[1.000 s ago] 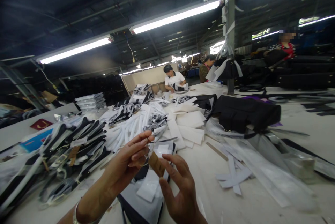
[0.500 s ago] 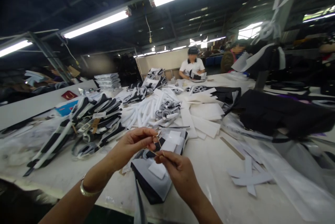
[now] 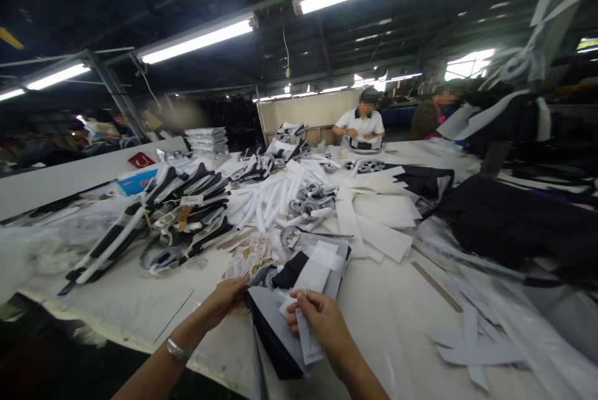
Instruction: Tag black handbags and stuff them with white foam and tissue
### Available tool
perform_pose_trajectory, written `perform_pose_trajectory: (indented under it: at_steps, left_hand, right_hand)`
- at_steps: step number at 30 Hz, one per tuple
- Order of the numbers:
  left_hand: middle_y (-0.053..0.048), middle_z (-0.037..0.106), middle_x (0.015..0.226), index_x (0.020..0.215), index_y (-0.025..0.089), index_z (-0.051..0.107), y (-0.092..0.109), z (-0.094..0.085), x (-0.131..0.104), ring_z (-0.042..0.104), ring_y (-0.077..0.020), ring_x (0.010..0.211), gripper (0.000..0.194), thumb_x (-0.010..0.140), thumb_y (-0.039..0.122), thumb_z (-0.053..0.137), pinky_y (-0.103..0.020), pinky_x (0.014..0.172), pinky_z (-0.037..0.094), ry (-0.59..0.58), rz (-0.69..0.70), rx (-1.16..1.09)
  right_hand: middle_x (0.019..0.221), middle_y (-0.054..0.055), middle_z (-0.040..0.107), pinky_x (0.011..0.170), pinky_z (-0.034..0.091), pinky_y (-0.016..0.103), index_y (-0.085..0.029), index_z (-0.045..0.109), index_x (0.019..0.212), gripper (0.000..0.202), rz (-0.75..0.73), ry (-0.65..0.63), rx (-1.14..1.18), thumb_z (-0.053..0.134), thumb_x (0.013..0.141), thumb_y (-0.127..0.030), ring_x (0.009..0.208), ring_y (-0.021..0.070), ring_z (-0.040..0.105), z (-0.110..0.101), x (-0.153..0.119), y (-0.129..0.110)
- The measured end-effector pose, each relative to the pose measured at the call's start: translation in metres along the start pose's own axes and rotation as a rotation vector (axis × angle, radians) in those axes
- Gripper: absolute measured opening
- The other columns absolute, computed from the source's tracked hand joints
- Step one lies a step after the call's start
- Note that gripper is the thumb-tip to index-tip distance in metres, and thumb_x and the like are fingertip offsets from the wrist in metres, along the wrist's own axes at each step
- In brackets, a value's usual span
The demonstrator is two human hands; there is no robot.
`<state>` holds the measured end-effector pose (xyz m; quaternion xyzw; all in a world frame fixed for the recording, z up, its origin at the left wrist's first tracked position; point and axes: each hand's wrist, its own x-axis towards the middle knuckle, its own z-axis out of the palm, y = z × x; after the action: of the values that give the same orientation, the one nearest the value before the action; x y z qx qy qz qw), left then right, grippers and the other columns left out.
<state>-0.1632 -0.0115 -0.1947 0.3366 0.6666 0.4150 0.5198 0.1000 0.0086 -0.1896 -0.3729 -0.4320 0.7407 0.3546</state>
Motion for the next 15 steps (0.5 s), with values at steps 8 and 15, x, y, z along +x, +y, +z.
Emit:
perform_pose_trajectory:
  at_steps: [8, 15]
  left_hand:
    - [-0.003, 0.071, 0.095, 0.109, 0.018, 0.068, 0.051, 0.050, -0.047, 0.066, -0.0118, 0.080, 0.039, 0.076, 0.034, 0.081, -0.022, 0.078, 0.050, -0.297, 0.071, -0.399]
    - [-0.002, 0.066, 0.082, 0.102, 0.015, 0.072, 0.067, 0.127, -0.091, 0.061, -0.0065, 0.068, 0.029, 0.080, 0.033, 0.078, -0.018, 0.072, 0.049, -0.657, -0.058, -0.356]
  right_hand:
    - [0.070, 0.001, 0.067, 0.051, 0.046, 0.020, -0.014, 0.070, 0.097, 0.061, 0.026, 0.088, 0.143, 0.082, 0.065, -0.065, 0.054, 0.0102, 0.060, -0.034, -0.031, 0.015]
    - [0.064, -0.002, 0.063, 0.048, 0.041, 0.019, -0.014, 0.067, 0.108, 0.053, -0.072, -0.014, -0.031, 0.071, 0.081, -0.060, 0.047, 0.0083, 0.056, -0.065, -0.091, -0.032]
